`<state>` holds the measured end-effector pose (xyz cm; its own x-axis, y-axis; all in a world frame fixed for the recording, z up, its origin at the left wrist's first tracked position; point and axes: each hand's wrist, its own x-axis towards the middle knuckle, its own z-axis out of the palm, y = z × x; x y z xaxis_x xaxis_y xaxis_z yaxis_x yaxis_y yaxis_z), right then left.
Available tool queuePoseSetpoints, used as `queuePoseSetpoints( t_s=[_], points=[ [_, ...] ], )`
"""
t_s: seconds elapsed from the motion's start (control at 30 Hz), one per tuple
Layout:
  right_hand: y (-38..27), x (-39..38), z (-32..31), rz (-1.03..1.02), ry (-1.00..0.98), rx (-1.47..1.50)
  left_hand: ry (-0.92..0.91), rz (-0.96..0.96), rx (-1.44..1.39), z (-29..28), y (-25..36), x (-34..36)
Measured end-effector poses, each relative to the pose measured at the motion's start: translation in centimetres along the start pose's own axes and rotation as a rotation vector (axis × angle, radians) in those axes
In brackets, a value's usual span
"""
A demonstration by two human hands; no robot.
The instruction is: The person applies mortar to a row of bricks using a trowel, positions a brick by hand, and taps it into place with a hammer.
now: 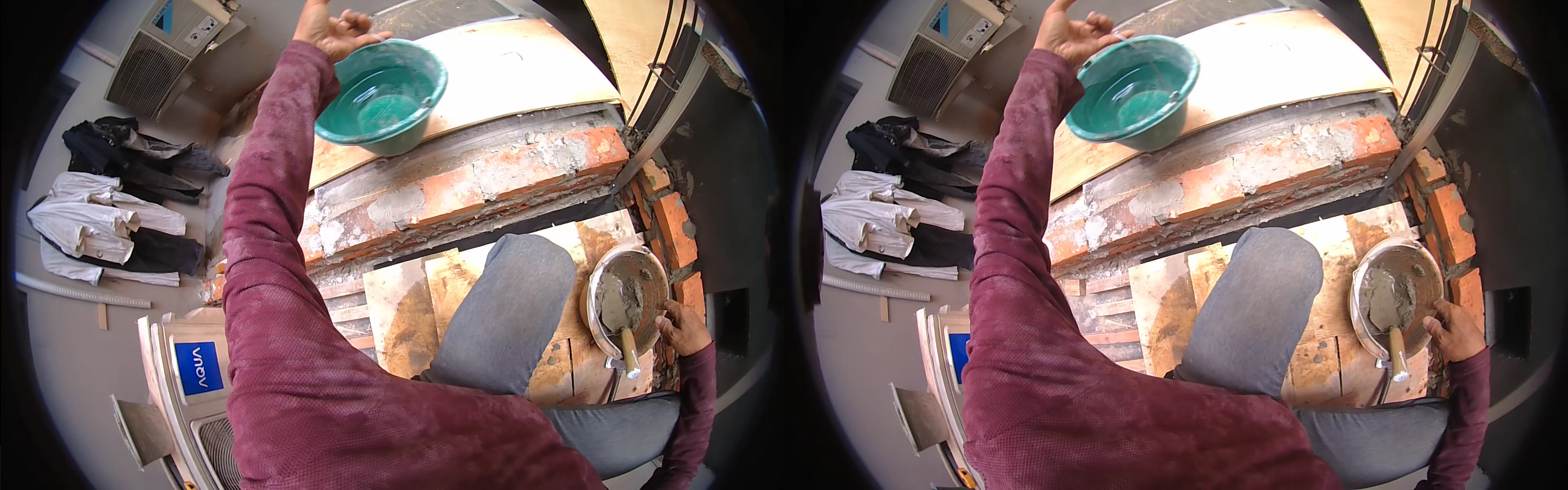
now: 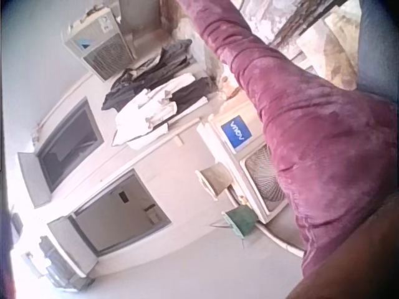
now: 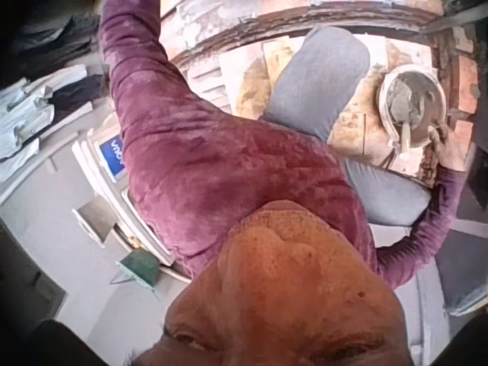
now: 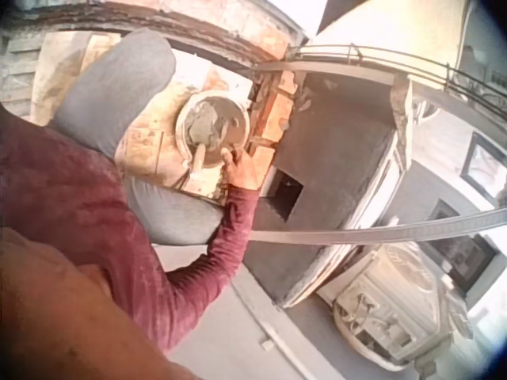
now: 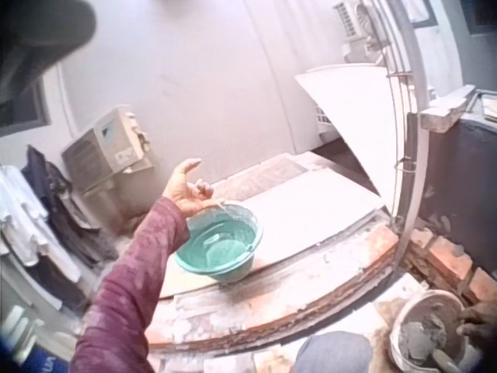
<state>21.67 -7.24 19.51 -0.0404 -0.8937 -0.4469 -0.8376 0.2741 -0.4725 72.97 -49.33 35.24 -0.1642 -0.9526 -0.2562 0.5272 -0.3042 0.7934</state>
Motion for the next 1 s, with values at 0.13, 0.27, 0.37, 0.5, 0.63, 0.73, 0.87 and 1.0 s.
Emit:
queuePoseSetpoints(
  t_s=[0.13,0.27,0.37,0.5,0.63,0.73,0.87,1.0],
  points=[
    [-3.5,1.5,0.5,0.169,-0.354,0.027,0.283,0.111,-0.006,-6.4,0.7,2.2],
    [-0.5,1.9,3.4,0.01,-0.413,-0.354,0.366,0.14,-0.09,-10.5,1.8,3.7],
    [-0.5,2.7,5.2,0.02,-0.431,-0.311,0.449,0.215,-0.182,-13.9,2.9,4.0],
    [2.9,3.4,7.5,-0.041,-0.385,-0.441,0.392,0.207,-0.236,-16.6,3.5,4.6],
    [6.4,4.5,9.6,0.059,-0.397,-0.368,0.347,0.21,-0.314,-19.7,4.2,3.8],
    [8.6,4.9,10.4,0.072,-0.37,-0.337,0.351,0.194,-0.336,-23.8,3.7,3.7],
    [12.4,4.6,10.6,0.11,-0.517,-0.371,0.317,0.196,-0.215,-24.8,5.0,3.9],
    [8.5,2.9,5.2,0.25,-0.278,-0.433,0.64,0.509,0.197,-19.5,2.5,-0.5]
  ],
)
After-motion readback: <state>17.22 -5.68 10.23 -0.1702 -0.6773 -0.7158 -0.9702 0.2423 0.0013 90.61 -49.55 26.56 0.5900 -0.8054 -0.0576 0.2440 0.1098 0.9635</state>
